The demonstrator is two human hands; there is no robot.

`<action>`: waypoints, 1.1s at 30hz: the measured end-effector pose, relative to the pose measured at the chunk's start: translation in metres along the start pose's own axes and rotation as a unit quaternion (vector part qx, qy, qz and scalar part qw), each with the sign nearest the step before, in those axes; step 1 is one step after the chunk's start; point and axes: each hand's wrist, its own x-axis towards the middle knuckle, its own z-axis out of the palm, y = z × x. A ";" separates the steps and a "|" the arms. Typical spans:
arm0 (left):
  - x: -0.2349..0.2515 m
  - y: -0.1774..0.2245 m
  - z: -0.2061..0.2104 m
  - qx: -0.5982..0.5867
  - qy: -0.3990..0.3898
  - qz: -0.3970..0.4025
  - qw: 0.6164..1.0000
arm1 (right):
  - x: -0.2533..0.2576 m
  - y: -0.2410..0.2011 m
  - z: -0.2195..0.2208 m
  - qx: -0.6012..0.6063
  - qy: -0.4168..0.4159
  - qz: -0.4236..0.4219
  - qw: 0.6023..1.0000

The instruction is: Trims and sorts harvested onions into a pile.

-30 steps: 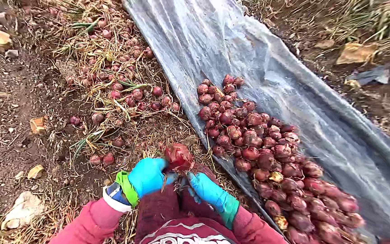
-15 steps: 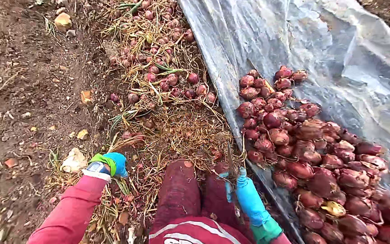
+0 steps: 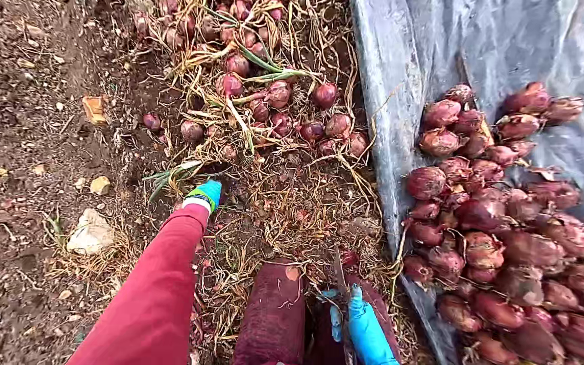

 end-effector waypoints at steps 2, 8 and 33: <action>-0.017 -0.012 0.000 -0.076 0.009 -0.005 0.997 | 0.015 -0.006 0.004 0.016 0.002 0.017 1.000; -0.177 0.063 -0.036 -0.438 0.023 0.114 0.892 | 0.051 -0.041 0.044 0.003 -0.229 0.006 0.973; -0.343 0.142 -0.074 -0.281 0.240 0.162 0.915 | -0.077 -0.118 -0.085 -0.049 0.080 -0.355 0.930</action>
